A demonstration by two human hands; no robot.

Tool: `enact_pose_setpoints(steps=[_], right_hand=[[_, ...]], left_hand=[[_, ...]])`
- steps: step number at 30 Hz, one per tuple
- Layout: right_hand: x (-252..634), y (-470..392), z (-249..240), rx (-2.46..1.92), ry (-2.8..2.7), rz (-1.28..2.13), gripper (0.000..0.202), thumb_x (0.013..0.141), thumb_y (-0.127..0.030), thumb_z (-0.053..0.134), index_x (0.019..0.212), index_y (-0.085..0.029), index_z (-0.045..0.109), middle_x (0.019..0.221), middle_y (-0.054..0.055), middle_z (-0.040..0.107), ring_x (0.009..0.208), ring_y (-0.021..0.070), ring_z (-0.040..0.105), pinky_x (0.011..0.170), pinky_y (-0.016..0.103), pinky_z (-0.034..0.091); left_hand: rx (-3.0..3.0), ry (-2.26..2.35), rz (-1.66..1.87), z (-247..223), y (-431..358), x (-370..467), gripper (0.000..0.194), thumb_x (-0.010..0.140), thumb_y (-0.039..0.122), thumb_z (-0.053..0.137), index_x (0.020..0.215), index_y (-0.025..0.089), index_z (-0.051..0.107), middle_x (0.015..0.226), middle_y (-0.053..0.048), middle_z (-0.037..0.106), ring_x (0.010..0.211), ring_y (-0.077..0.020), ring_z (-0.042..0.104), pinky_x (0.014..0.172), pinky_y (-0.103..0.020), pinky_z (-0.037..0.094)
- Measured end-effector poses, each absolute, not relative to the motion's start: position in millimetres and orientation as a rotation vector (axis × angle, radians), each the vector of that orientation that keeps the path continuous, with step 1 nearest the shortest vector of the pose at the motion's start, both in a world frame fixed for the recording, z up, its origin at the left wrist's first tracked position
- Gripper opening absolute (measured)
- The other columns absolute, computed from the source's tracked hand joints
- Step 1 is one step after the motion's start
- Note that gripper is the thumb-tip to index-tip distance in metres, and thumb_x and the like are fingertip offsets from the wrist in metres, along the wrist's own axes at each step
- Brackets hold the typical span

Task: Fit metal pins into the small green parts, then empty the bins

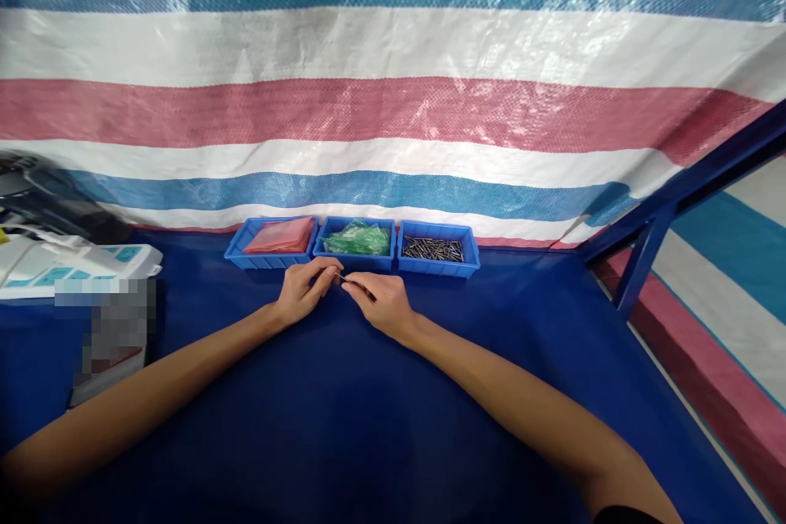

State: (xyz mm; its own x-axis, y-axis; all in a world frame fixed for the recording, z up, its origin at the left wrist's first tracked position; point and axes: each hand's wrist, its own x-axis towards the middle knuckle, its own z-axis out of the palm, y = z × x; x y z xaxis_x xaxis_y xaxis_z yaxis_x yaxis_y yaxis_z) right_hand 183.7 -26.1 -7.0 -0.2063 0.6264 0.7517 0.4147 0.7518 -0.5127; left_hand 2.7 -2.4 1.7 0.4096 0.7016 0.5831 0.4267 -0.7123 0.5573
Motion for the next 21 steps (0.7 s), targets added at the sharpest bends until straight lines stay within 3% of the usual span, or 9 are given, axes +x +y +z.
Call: enact_pose_setpoints(steps=[9, 21], right_hand=[[183.0, -26.2, -6.3, -0.866, -1.805, 0.308, 0.016, 0.088, -0.027, 0.056, 0.088, -0.018, 0.069, 0.067, 0.001, 0.068, 0.05, 0.0104, 0.057, 0.054, 0.023, 0.048], [183.9, -23.3, -7.5, -0.845, -1.825, 0.366, 0.014, 0.088, -0.025, 0.057, 0.091, -0.018, 0.069, 0.079, 0.003, 0.071, 0.062, 0.0129, 0.063, 0.062, 0.025, 0.052]], left_hand=[[2.325, 0.994, 1.184, 0.8, -2.8, 2.4, 0.024, 0.096, 0.029, 0.04, 0.098, 0.015, 0.06, 0.068, 0.001, 0.064, 0.054, -0.0069, 0.058, 0.057, -0.017, 0.045], [2.257, 0.953, 1.127, 3.4, -1.7, 1.1, 0.022, 0.095, 0.029, 0.043, 0.096, 0.015, 0.06, 0.068, 0.001, 0.062, 0.055, -0.0068, 0.056, 0.055, -0.016, 0.044]])
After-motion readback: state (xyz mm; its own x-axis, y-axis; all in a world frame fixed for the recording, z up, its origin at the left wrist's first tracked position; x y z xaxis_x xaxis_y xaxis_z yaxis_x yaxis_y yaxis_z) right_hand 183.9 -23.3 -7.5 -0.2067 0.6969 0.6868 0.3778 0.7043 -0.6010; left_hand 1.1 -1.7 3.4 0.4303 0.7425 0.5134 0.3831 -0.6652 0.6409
